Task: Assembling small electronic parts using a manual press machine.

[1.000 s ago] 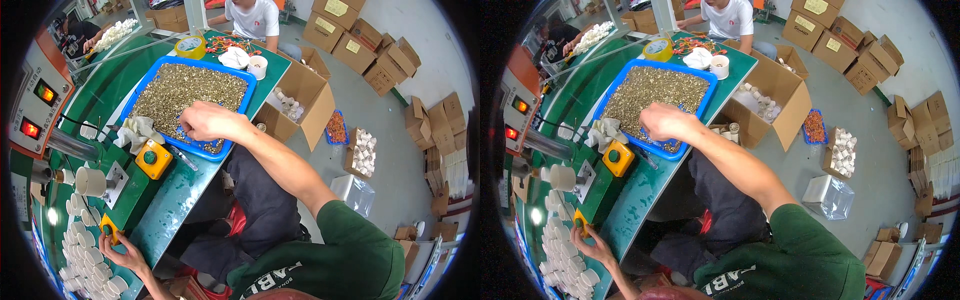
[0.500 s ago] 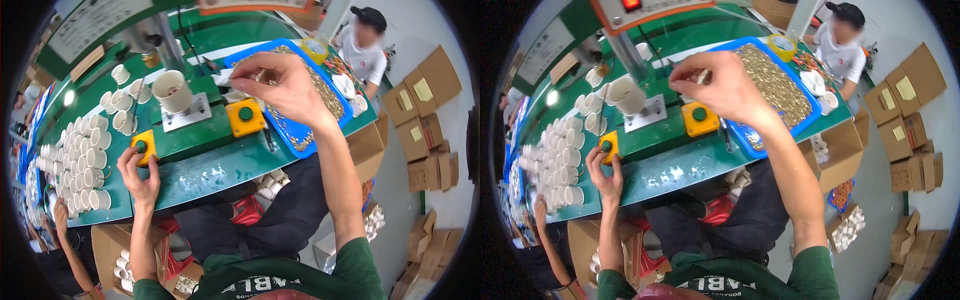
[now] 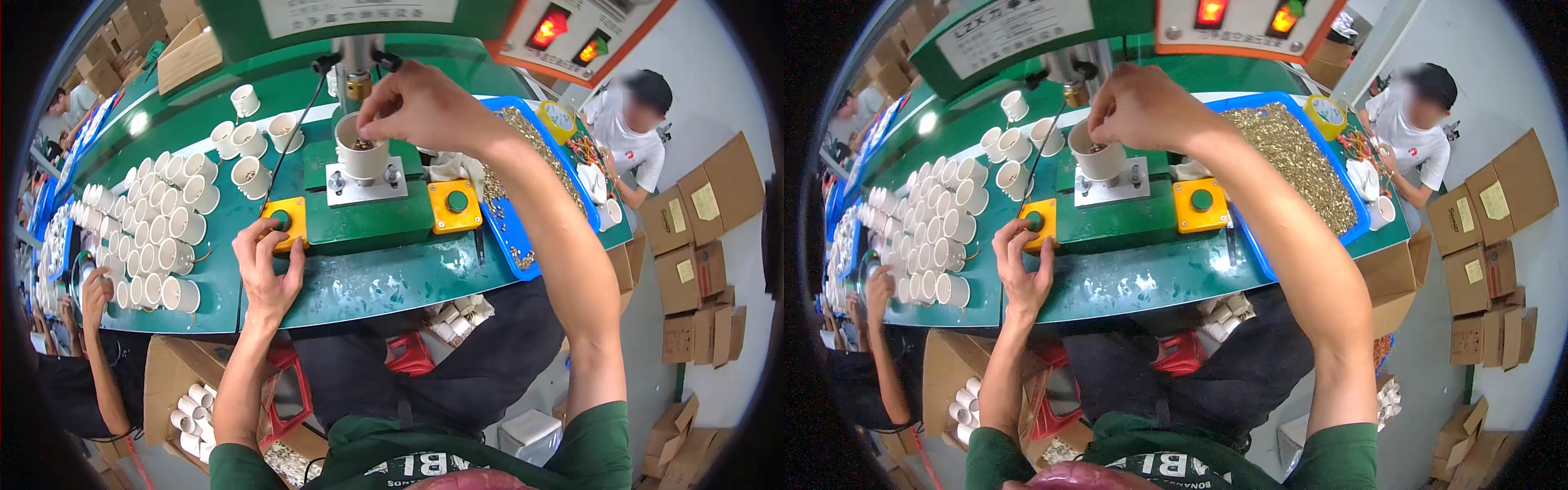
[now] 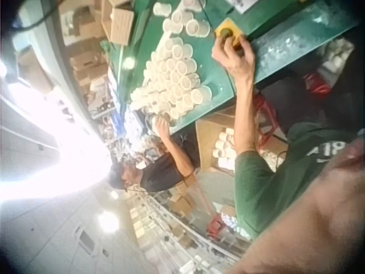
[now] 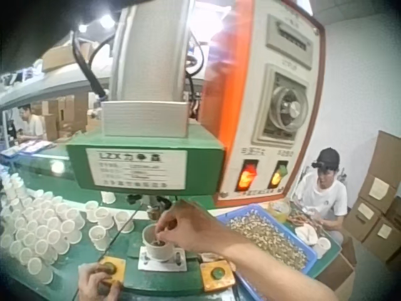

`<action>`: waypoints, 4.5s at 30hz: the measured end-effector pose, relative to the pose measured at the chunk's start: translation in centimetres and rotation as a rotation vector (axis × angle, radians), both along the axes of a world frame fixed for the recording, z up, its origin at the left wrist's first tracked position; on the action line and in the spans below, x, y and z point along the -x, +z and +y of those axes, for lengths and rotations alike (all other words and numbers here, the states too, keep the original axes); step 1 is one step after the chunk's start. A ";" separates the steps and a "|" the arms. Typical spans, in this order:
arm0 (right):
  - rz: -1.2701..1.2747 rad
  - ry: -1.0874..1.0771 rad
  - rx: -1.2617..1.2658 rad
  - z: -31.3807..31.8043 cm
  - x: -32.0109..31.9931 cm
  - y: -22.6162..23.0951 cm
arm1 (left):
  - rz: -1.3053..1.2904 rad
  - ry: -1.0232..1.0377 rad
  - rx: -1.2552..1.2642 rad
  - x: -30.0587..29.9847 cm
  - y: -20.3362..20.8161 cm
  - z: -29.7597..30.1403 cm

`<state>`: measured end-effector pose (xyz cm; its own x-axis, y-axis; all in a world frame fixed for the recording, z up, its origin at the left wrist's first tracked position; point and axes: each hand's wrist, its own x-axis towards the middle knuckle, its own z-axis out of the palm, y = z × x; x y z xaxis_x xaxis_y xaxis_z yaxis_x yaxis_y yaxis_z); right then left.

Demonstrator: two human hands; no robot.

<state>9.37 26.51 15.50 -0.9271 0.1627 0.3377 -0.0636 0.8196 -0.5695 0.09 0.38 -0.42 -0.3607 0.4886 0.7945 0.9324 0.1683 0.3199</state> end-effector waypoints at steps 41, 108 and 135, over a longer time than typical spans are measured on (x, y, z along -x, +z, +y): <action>-0.113 -0.349 -0.111 -9.7 -1.7 -8.2 | -0.039 0.013 0.008 -0.1 0.1 0.0; 0.105 -0.120 0.430 -1.3 -4.4 -0.3 | -0.073 0.007 0.035 -0.1 0.1 -0.4; -0.155 -0.058 0.012 -1.4 -0.5 1.6 | -0.080 0.009 0.022 0.0 0.2 -0.4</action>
